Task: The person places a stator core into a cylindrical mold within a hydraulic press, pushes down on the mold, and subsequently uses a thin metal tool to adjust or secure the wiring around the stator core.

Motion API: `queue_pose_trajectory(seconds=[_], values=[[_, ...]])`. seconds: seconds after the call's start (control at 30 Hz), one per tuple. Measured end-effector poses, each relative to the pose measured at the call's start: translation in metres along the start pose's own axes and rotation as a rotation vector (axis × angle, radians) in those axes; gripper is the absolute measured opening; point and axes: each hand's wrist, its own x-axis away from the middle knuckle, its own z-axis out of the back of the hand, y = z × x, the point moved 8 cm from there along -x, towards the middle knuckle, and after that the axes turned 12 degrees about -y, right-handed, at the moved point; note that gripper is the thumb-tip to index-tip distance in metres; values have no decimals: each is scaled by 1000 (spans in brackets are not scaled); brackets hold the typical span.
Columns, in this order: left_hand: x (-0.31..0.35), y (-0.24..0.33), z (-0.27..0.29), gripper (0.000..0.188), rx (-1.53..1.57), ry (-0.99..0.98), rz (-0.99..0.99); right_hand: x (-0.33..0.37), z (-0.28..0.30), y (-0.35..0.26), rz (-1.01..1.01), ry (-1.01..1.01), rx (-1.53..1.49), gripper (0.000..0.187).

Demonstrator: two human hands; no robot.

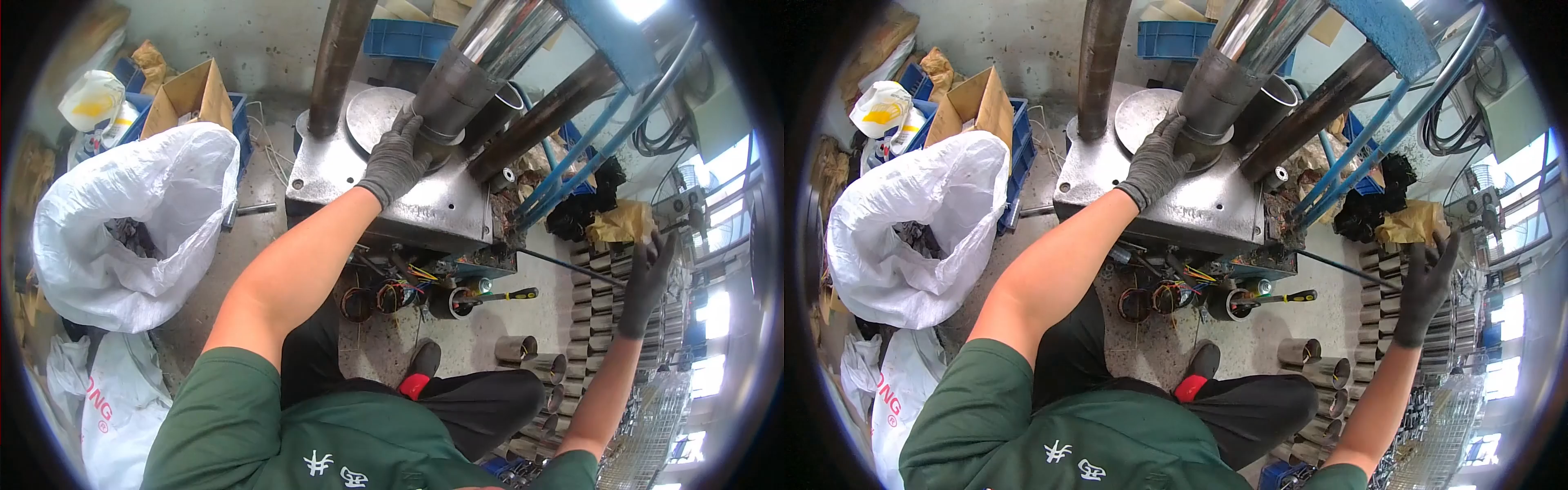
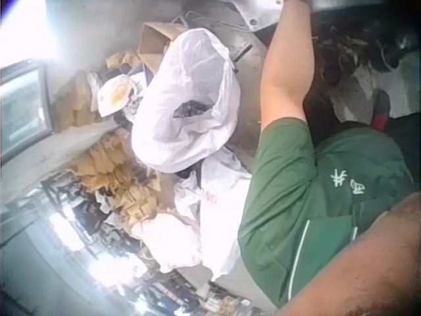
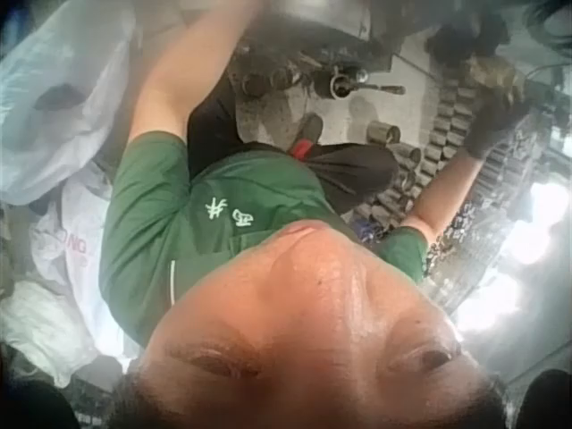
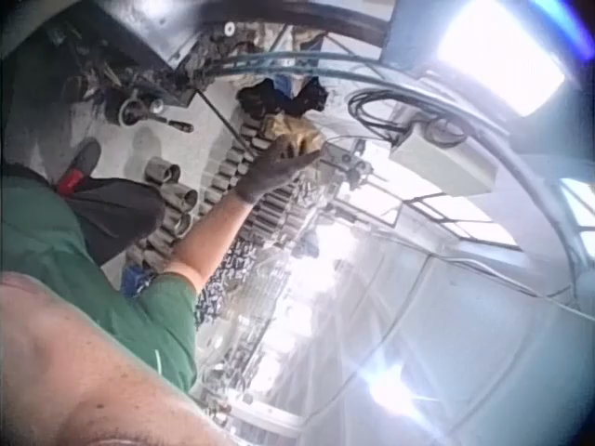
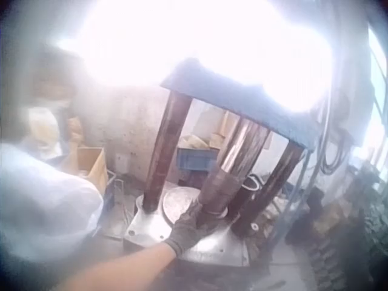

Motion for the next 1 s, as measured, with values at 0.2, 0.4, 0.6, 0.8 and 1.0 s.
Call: queue_pose_trajectory(seconds=[0.2,0.4,0.6,0.8,1.0], values=[[4,2,6,76,9,58,-44,-16,3,24,-3,-117,127,45],[4,10,6,79,25,50,-31,156,-28,43,-319,-684,43,36],[7,13,15,78,-20,39,-22,226,-64,-12,-335,-800,-13,18],[5,4,8,79,-12,68,-79,200,-59,-16,-498,-865,27,17],[7,6,9,79,-14,9,6,197,-51,4,-514,-753,-220,22]])
